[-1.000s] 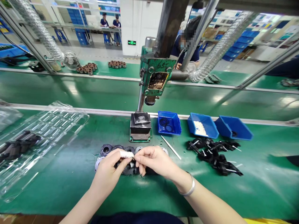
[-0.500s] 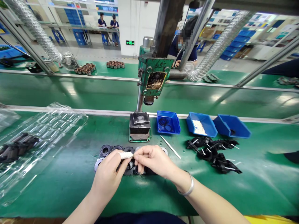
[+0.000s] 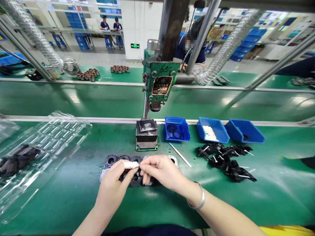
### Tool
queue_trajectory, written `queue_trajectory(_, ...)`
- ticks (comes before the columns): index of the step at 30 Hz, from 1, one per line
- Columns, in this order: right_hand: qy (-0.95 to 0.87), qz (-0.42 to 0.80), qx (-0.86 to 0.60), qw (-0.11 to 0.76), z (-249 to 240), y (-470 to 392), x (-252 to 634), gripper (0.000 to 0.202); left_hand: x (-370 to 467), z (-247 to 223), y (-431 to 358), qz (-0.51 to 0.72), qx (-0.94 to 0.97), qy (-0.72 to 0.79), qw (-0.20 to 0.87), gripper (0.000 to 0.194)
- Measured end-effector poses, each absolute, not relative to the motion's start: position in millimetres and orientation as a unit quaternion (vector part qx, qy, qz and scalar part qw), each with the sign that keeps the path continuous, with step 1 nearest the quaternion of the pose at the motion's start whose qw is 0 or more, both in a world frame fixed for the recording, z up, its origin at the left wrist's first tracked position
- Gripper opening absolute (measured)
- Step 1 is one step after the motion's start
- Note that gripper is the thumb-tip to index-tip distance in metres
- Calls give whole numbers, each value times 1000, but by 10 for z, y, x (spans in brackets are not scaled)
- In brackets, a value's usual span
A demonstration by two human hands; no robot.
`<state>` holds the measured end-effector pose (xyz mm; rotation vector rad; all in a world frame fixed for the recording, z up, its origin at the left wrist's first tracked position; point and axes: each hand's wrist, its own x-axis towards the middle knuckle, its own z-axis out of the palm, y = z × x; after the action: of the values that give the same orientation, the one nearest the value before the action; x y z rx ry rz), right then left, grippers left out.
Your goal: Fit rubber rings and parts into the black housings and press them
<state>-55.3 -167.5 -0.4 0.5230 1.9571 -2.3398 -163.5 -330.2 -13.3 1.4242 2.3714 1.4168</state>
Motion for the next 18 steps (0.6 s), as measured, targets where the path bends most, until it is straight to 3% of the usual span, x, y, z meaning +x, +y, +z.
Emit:
queue_trajectory(8, 708, -690, 151, 1, 42, -1643, -564, 25, -1604, -146, -3312, 425, 494, 756, -61, 5)
queue_trajectory(13, 783, -611, 110, -39, 149, -1680, -564, 16, -1586, -148, -3316, 413, 526, 731, -133, 16)
queue_trajectory(18, 846, -509, 111, -112, 45, -1658, -625, 20, -1491, -102, -3411, 488, 517, 702, -18, 19)
